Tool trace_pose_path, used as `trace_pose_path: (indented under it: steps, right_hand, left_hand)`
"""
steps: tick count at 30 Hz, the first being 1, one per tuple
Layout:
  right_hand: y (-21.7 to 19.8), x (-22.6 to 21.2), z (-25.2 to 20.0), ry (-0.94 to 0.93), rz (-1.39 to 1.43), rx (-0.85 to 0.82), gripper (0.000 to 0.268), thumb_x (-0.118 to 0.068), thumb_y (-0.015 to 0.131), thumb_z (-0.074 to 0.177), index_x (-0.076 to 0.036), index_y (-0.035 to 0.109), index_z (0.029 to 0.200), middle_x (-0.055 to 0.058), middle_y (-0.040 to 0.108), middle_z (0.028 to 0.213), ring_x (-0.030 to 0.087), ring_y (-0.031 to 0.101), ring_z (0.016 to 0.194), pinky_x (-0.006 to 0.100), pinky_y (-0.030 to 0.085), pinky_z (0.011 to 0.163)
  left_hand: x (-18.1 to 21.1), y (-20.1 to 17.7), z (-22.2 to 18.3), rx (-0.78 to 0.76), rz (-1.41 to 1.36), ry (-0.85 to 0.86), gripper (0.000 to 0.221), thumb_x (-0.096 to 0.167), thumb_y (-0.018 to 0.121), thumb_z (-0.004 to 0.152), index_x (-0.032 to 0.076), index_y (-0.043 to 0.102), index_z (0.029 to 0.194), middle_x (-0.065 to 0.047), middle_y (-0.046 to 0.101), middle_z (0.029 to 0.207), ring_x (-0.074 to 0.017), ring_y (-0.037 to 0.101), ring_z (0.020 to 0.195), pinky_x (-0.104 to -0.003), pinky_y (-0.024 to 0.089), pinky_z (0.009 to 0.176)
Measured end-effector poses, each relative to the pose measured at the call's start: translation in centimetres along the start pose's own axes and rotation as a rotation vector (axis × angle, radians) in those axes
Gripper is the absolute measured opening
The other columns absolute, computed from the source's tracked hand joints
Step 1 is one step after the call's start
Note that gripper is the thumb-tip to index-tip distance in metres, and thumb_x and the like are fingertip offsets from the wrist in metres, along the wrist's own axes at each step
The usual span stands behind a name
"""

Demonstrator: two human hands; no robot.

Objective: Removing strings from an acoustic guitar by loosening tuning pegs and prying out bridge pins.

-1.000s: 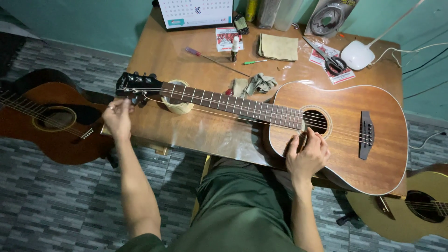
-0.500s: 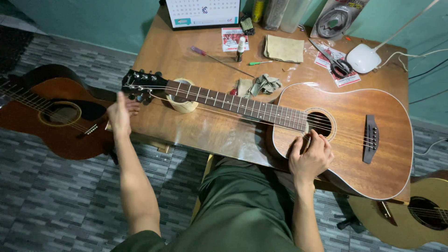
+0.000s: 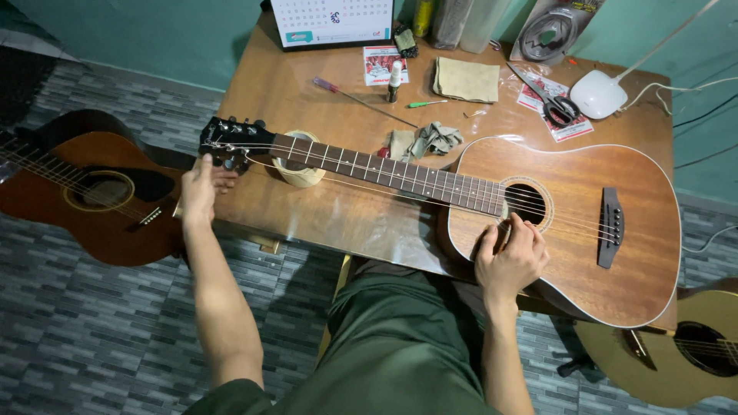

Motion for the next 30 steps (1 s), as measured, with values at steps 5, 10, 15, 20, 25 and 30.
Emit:
trace_pose_path:
  steps: [5,10,15,20,25,30]
  right_hand:
    - [-0.4,-0.3,0.3,0.003,0.022,0.003,0.039,-0.036,0.072,0.093,-0.014,0.07,0.126,0.002,0.07,0.107,0.023,0.064,0.116,0.039,0.043,0.098]
    - [-0.2,-0.2,0.1,-0.01,0.017,0.005,0.039,-0.036,0.072,0.093,-0.015,0.07,0.126,0.002,0.07,0.106,0.023,0.064,0.116,0.039,0.043,0.098]
    - [-0.4,-0.2,0.4,-0.007,-0.012,0.015,0.038,-0.036,0.073,0.093,-0.015,0.071,0.125,0.002,0.07,0.106,0.023,0.065,0.115,0.039,0.043,0.097]
    - [-0.3,-0.2,0.3,0.012,0.006,0.006,0.045,-0.036,0.073,0.091,-0.014,0.069,0.13,0.0,0.071,0.107,0.021,0.064,0.115,0.037,0.043,0.096]
    - [-0.8,-0.5,0.6,0.04,0.036,-0.011,0.051,-0.031,0.074,0.09,-0.008,0.065,0.135,0.005,0.073,0.11,0.026,0.064,0.114,0.041,0.043,0.096]
    - [-1.6,-0.6,0.9,0.052,0.183,-0.014,0.042,-0.02,0.074,0.094,-0.004,0.063,0.131,0.012,0.07,0.113,0.034,0.066,0.11,0.044,0.047,0.095]
  left_hand:
    - [-1.5,-0.6,1.0,0.014,-0.038,0.029,0.05,0.045,0.053,0.115,-0.002,0.067,0.107,-0.02,0.075,0.097,-0.0158,0.076,0.074,-0.019,0.059,0.061]
    - [-1.0,-1.1,0.8,0.043,-0.08,-0.029,0.044,0.043,0.059,0.112,0.001,0.069,0.104,-0.017,0.075,0.094,-0.0137,0.077,0.073,-0.019,0.062,0.063]
    - [-2.7,-2.2,3.3,0.146,0.048,0.03,0.027,0.02,0.088,0.091,0.005,0.067,0.1,-0.013,0.073,0.083,-0.0145,0.075,0.068,-0.021,0.061,0.059]
    - [-0.7,-1.2,-0.3,0.467,0.408,0.4,0.019,0.023,0.091,0.084,0.014,0.078,0.094,-0.005,0.071,0.08,-0.0161,0.071,0.073,-0.027,0.056,0.07]
    - [-0.9,-0.4,-0.6,0.358,0.41,0.109,0.061,0.067,0.059,0.111,0.012,0.078,0.092,-0.013,0.073,0.082,-0.0291,0.073,0.083,-0.041,0.054,0.08]
    - [-4.0,-1.7,2.2,0.197,0.017,0.029,0.023,0.028,0.084,0.098,0.011,0.068,0.097,-0.01,0.075,0.091,-0.0102,0.076,0.075,-0.018,0.061,0.066]
Point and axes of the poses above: each hand's wrist, its own z-axis towards the middle knuckle, its own y-axis out of the palm, x = y × z, the point moved 7 cm from there along z, towards the middle knuckle
